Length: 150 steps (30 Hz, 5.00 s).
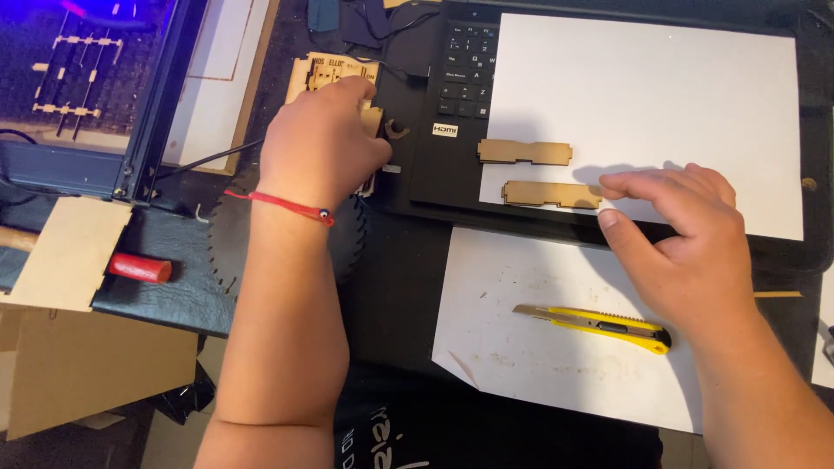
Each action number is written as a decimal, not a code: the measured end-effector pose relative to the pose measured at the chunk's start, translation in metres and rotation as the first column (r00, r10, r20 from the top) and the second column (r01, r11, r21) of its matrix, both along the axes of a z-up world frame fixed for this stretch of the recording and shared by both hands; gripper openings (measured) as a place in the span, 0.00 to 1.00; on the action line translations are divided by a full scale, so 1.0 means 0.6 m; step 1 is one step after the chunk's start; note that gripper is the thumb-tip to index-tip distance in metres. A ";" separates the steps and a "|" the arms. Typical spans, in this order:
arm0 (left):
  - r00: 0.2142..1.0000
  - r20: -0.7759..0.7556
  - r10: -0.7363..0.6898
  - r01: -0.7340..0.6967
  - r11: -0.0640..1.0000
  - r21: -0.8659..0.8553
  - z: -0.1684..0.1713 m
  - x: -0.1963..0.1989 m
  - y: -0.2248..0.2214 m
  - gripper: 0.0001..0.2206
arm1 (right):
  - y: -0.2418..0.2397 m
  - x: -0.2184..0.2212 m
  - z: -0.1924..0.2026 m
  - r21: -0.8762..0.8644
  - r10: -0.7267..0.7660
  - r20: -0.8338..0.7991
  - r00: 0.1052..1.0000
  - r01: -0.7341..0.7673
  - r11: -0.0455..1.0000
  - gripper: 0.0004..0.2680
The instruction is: The person is using a utility knife to scrape off excess material and charring from the edges of small laser-cut wooden pieces.
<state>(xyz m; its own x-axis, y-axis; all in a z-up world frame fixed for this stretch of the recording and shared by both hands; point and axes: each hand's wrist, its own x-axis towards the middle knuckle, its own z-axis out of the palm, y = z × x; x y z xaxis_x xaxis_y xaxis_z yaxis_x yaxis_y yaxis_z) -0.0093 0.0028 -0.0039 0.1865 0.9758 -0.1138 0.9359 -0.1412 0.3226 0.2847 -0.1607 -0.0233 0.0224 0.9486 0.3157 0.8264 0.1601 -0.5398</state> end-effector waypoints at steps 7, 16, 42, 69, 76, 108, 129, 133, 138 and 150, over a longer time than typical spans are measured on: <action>1.000 0.009 -0.008 0.007 0.998 0.060 -0.006 -0.005 0.005 0.22 | 0.002 -0.005 0.004 0.028 0.036 -0.015 0.999 -0.036 0.999 0.06; 0.888 0.305 -0.344 0.224 0.903 0.367 0.030 0.034 -0.038 0.25 | -0.009 -0.009 0.006 0.140 0.082 -0.056 0.995 -0.074 0.987 0.07; 0.428 0.792 -0.436 0.482 0.851 0.207 0.000 0.157 -0.145 0.22 | -0.016 -0.043 0.008 -0.203 0.037 -0.917 0.397 -0.545 0.813 0.22; 0.253 0.543 -0.801 0.619 0.565 0.545 -0.038 0.162 -0.135 0.48 | -0.015 -0.025 -0.005 -0.146 -0.028 -0.974 0.226 -0.525 0.838 0.17; 0.263 0.531 -0.805 0.619 0.563 0.547 -0.041 0.158 -0.129 0.53 | -0.020 -0.013 -0.025 -0.098 -0.025 -0.990 0.138 -0.549 0.830 0.18; 0.207 0.612 -0.763 0.610 0.590 0.529 -0.031 0.145 -0.131 0.50 | -0.017 -0.013 -0.007 -0.109 -0.028 -0.970 0.242 -0.328 0.939 0.11; 0.270 0.486 -0.831 0.433 0.556 0.709 -0.043 0.116 -0.097 0.44 | -0.052 -0.023 0.028 -0.498 0.258 0.372 0.891 -0.043 0.866 0.13; 0.237 0.485 -0.842 0.459 0.537 0.708 -0.030 0.113 -0.107 0.43 | -0.082 -0.023 0.040 -0.337 0.210 0.387 0.898 -0.074 0.939 0.14; 0.199 0.408 -0.891 0.476 0.452 0.754 -0.030 0.114 -0.109 0.41 | -0.137 -0.034 0.036 -0.227 0.218 0.358 0.908 -0.142 0.963 0.15; 0.182 0.352 -0.918 0.472 0.396 0.788 -0.017 0.119 -0.121 0.42 | -0.147 -0.051 0.017 -0.439 0.130 0.220 0.967 -0.020 0.898 0.04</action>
